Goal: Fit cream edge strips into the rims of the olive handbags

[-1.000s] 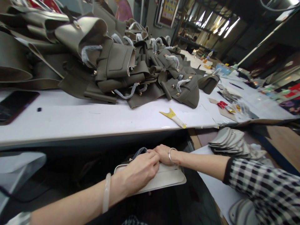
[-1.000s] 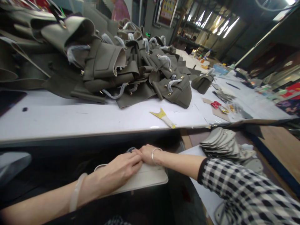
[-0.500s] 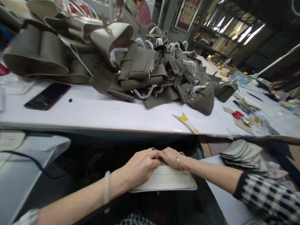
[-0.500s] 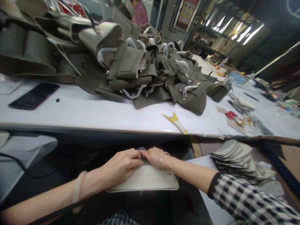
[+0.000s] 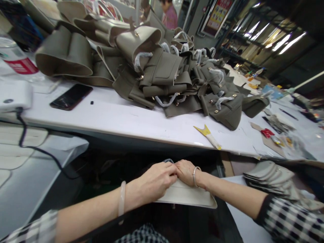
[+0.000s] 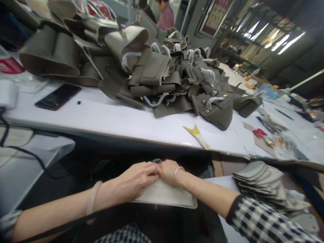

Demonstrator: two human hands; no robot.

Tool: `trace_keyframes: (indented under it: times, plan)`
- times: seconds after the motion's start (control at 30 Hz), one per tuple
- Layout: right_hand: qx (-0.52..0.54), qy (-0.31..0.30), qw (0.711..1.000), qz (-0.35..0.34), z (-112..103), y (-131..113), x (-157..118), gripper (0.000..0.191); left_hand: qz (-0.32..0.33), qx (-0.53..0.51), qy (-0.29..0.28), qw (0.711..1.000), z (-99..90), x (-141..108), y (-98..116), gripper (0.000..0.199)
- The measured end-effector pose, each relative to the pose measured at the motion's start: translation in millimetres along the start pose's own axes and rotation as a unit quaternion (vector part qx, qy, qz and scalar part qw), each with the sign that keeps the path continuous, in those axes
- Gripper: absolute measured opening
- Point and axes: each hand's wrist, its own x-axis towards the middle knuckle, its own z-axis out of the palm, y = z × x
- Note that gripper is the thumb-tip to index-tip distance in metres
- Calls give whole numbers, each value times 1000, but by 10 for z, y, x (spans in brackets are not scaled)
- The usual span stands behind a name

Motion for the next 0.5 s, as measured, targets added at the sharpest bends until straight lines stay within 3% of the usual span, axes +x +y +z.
trace_keyframes:
  times: [0.13, 0.23, 0.3, 0.4, 0.5]
  plan:
    - [1, 5, 1000, 1, -8, -108, 66, 58, 2, -7, 14, 1000, -86, -88, -44, 24]
    - [15, 9, 1000, 0, -34, -179, 96, 66, -80, -127, 89, 985, -175, -187, -120, 24]
    - [28, 4, 1000, -1, -60, -204, 104, 68, -202, -246, 130, 939, -189, -279, -251, 19]
    - [53, -6, 999, -2, -107, -217, 99, 74, -381, -380, 141, 831, -50, -455, -530, 31]
    - [76, -17, 997, -14, -157, -223, 79, 71, -441, -469, 86, 760, 268, -587, -729, 55]
